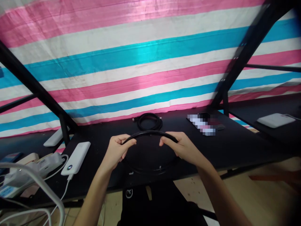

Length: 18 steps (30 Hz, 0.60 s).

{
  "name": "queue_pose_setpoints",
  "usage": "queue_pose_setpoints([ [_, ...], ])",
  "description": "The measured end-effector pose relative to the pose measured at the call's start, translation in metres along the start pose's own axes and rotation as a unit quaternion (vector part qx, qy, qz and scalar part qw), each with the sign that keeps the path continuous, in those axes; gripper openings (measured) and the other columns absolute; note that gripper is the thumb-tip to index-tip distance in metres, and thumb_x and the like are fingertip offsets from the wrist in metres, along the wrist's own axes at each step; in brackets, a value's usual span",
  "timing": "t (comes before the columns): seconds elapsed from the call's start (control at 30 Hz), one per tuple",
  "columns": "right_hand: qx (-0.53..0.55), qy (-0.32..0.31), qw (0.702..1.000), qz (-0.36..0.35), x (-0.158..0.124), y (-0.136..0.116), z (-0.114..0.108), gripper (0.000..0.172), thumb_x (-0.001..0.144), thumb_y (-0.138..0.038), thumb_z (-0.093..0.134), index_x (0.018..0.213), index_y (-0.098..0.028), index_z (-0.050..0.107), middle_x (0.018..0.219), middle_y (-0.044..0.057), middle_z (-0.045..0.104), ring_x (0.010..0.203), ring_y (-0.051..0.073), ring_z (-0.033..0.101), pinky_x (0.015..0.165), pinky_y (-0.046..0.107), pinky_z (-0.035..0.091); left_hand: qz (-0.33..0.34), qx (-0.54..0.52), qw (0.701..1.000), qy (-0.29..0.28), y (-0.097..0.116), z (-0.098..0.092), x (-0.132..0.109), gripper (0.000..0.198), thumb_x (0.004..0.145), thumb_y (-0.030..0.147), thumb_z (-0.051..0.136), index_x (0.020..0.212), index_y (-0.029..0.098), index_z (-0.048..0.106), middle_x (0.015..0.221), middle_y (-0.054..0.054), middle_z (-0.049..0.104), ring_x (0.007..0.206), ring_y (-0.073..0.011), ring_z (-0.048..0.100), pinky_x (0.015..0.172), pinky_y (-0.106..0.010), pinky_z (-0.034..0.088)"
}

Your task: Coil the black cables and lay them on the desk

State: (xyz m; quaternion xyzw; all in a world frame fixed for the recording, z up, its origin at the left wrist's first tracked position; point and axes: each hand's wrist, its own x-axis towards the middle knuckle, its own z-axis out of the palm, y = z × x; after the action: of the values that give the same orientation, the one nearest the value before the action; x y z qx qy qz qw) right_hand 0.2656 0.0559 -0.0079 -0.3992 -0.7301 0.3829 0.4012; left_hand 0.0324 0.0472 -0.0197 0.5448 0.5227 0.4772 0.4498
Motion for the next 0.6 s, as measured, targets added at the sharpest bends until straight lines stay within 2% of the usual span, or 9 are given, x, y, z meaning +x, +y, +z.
queue_pose_setpoints([
  [0.1,0.024,0.070,0.997,0.016,0.006,0.011,0.012,0.028,0.087,-0.039,0.053,0.071,-0.018,0.063,0.045,-0.007,0.037,0.037,0.007,0.037,0.038,0.020,0.027,0.016,-0.042,0.998,0.037,-0.004,0.008,0.002,0.031,0.075,0.044,0.067,0.063,0.016,0.061,0.034,0.010,0.028,0.029,-0.0018,0.021,0.033,-0.016,0.012],
  [0.2,-0.023,0.136,0.990,-0.001,0.008,0.007,0.023,0.021,0.080,-0.036,0.062,0.072,-0.017,0.065,0.048,-0.006,0.040,0.042,0.008,0.040,0.042,0.021,0.030,0.021,-0.045,0.998,0.048,-0.001,0.019,0.002,0.033,0.077,0.046,0.065,0.063,0.017,0.060,0.038,0.009,0.027,0.032,-0.0023,0.020,0.034,-0.017,0.012],
  [0.27,-0.078,0.142,0.987,-0.007,0.006,-0.003,0.027,0.019,0.075,-0.036,0.067,0.078,-0.018,0.068,0.048,-0.006,0.043,0.043,0.008,0.040,0.044,0.021,0.030,0.040,-0.005,0.998,0.049,0.005,0.023,0.000,0.031,0.076,0.043,0.066,0.062,0.016,0.062,0.040,0.007,0.033,0.034,-0.0028,0.023,0.034,-0.018,0.013],
  [0.33,-0.130,0.141,0.981,-0.013,0.003,-0.015,0.030,0.023,0.073,-0.039,0.069,0.085,-0.020,0.071,0.046,-0.006,0.045,0.042,0.008,0.042,0.045,0.021,0.030,0.071,0.033,0.996,0.043,0.011,0.025,-0.003,0.026,0.075,0.039,0.068,0.063,0.016,0.065,0.045,0.004,0.045,0.037,-0.0034,0.028,0.034,-0.018,0.015],
  [0.4,-0.150,0.145,0.978,-0.026,0.000,-0.023,0.031,0.023,0.074,-0.041,0.068,0.084,-0.021,0.072,0.046,-0.006,0.048,0.042,0.009,0.044,0.045,0.022,0.030,0.093,0.044,0.994,0.032,0.017,0.026,-0.007,0.022,0.074,0.035,0.069,0.065,0.016,0.069,0.054,0.001,0.055,0.040,-0.0045,0.034,0.035,-0.018,0.017],
  [0.5,-0.081,0.151,0.984,-0.042,-0.001,-0.023,0.027,0.018,0.077,-0.035,0.065,0.073,-0.019,0.072,0.055,-0.001,0.061,0.050,0.012,0.054,0.048,0.022,0.038,0.086,0.023,0.996,0.009,0.019,0.027,-0.010,0.022,0.071,0.035,0.073,0.063,0.014,0.069,0.057,0.000,0.059,0.042,-0.0048,0.037,0.036,-0.018,0.019],
  [0.6,0.009,0.202,0.979,-0.041,-0.001,-0.011,0.018,0.015,0.074,-0.030,0.067,0.067,-0.018,0.071,0.066,0.002,0.069,0.061,0.017,0.062,0.056,0.025,0.047,0.042,-0.049,0.998,-0.011,0.014,0.029,-0.011,0.035,0.072,0.043,0.071,0.055,0.014,0.058,0.040,0.005,0.042,0.035,-0.0026,0.025,0.035,-0.018,0.014],
])
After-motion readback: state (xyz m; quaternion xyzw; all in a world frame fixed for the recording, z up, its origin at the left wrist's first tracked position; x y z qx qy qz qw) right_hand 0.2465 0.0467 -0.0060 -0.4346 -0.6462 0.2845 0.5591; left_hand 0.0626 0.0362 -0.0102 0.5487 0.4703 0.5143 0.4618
